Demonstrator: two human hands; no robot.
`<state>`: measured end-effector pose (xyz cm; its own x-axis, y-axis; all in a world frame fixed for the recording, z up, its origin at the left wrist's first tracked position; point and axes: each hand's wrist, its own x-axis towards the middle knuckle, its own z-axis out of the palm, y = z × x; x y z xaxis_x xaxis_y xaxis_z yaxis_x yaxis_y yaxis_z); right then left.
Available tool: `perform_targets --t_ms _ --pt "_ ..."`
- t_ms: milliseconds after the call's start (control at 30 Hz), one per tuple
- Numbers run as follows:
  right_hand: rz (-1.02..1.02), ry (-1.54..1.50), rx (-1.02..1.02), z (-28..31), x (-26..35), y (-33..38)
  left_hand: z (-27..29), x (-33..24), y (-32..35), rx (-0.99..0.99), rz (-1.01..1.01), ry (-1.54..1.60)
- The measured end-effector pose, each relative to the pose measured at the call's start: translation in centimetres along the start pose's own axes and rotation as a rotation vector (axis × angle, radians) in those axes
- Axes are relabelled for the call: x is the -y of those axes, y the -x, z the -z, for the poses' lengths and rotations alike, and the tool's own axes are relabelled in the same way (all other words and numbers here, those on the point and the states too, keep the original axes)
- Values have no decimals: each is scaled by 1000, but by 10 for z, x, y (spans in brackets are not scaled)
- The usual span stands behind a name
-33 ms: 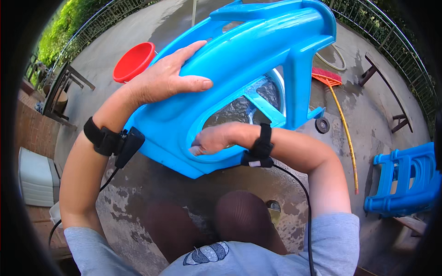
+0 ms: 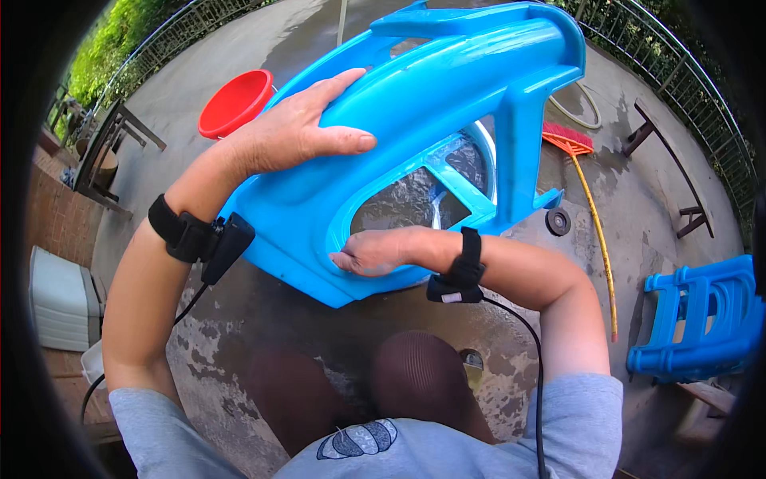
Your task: Clean a blue plastic stool with water and a cloth.
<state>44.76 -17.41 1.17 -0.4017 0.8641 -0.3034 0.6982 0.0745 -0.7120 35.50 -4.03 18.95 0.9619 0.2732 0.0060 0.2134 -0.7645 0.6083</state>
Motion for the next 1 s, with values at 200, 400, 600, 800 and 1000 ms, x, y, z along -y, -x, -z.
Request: perform_targets --t_ms 200,400,600,800,1000 --pt "-29 217 -250 -52 -17 48 -1 22 16 -174 -31 -256" --pt "21 398 -694 -67 -21 32 -16 71 106 -714 -18 -176" --pt "204 368 -977 -66 42 -16 -78 114 183 -979 342 292" --pt "188 407 -1017 -51 53 -40 -107 102 159 -960 332 405" --pt "430 470 -999 -51 54 -15 -110 121 128 -1058 579 -60"
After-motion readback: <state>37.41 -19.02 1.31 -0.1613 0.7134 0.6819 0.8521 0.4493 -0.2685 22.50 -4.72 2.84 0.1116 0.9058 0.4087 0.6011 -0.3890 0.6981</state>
